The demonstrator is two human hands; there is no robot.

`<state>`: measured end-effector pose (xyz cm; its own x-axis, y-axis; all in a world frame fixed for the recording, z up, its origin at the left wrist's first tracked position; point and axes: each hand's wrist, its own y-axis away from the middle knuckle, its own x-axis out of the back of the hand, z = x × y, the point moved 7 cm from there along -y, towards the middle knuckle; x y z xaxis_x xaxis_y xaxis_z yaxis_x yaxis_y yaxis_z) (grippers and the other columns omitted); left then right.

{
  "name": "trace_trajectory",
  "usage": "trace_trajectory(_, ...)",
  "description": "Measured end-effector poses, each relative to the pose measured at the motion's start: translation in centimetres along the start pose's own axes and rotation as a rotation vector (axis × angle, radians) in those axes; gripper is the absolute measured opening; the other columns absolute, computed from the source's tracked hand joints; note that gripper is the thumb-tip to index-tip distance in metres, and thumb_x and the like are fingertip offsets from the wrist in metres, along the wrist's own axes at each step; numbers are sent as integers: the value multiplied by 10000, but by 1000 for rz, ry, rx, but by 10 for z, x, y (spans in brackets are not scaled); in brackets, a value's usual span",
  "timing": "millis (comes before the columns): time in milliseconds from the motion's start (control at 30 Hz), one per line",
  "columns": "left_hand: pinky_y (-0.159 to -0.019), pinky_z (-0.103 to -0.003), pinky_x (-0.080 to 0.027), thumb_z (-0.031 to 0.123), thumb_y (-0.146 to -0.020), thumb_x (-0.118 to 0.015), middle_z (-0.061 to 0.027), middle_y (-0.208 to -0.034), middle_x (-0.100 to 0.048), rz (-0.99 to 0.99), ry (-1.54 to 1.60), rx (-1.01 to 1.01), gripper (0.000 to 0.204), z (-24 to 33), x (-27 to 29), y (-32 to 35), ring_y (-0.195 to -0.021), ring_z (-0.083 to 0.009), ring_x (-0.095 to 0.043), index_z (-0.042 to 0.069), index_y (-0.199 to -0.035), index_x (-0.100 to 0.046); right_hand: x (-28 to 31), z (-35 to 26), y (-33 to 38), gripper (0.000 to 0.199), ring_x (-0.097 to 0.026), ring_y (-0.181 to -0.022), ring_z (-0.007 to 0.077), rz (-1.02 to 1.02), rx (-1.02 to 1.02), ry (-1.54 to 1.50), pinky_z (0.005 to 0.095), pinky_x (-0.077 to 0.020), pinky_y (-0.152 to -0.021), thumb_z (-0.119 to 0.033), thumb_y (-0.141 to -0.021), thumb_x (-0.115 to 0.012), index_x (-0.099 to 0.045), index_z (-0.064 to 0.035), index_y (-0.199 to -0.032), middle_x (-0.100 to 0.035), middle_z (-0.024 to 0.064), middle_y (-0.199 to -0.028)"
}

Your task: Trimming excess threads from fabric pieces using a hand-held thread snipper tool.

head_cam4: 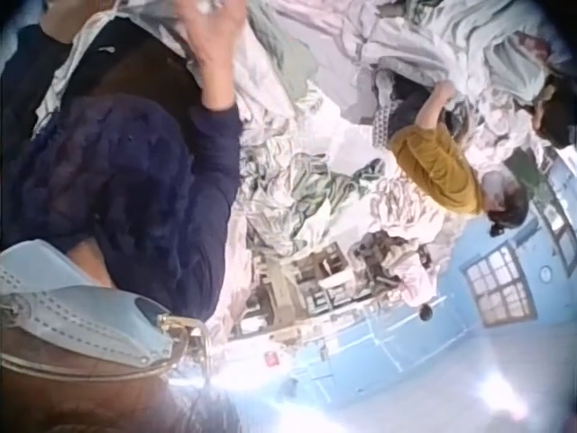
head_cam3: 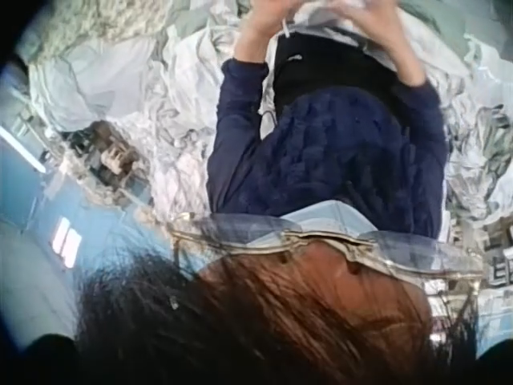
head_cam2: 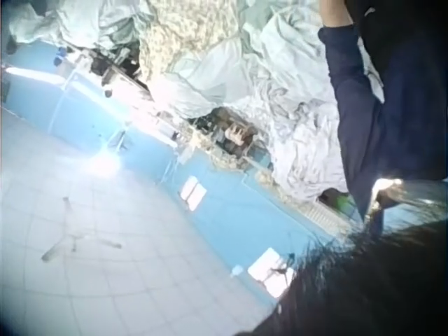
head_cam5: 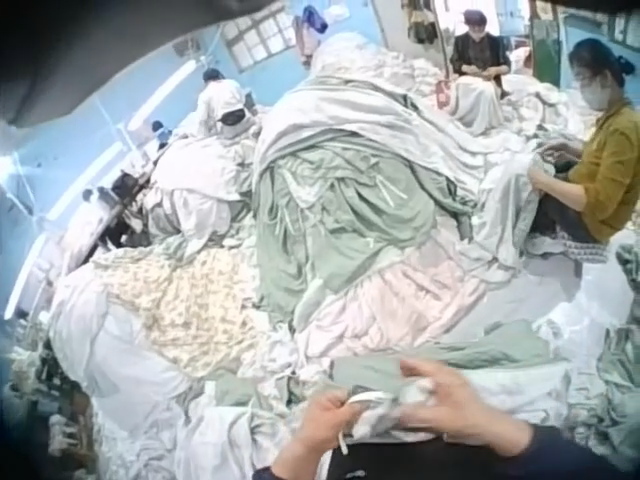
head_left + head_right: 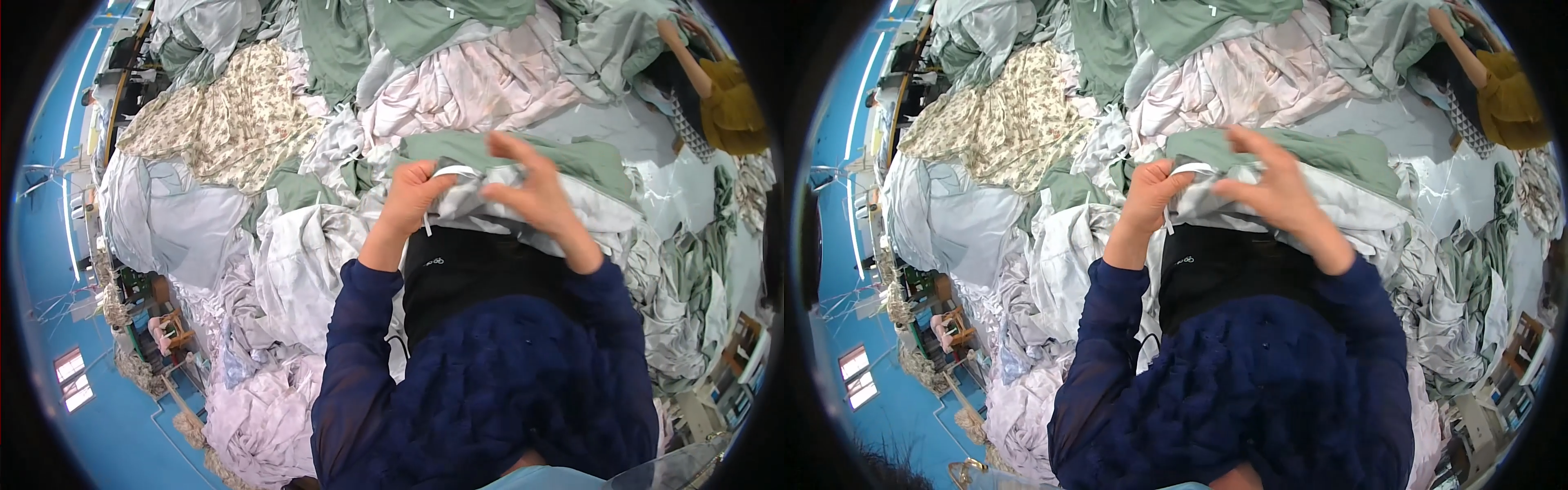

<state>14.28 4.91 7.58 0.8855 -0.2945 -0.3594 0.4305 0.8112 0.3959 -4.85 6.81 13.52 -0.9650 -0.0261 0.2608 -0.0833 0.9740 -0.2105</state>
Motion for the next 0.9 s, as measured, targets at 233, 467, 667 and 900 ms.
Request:
trace_trajectory(233, -654, -203, -425, 101, -855, -732, 38, -849, -637, -240, -448, -10, 192, 3, -9, 6, -739, -36, -534, -17, -1000, -686, 24, 7, 5, 216, -511, -732, 51, 3, -240, -102, 204, -417, -644, 10, -847, -644, -635, 0, -1062, -609, -30, -874)
trace_trajectory(467, -534, -253, -336, 108, -776, -750, 55, -633, -490, -168, -753, -54, 189, -8, 29, 4, -628, -30, -414, -4, -734, -605, 207, 10, 62, 161, -623, -833, 89, 568, -218, -314, 234, -477, -743, -56, -910, -684, -662, 7, -1056, -692, 20, -946)
trace_trajectory(667, -534, -271, -351, 139, -771, -729, 37, -622, -483, -94, -852, 1, 195, -28, 76, 8, -607, -52, -419, -36, -793, -647, 290, 61, 135, 132, -637, -775, 96, 830, -321, -171, 237, -476, -646, -54, -888, -690, -692, -3, -1009, -702, 37, -908)
trace_trajectory(900, -542, -232, -336, 116, -765, -727, 58, -634, -526, -38, -744, 108, 143, -22, 96, 24, -601, -36, -430, -12, -757, -663, 311, 86, 179, 97, -444, -478, 9, 994, -372, -141, 194, -244, -377, -80, -889, -688, -692, -61, -984, -623, -45, -728)
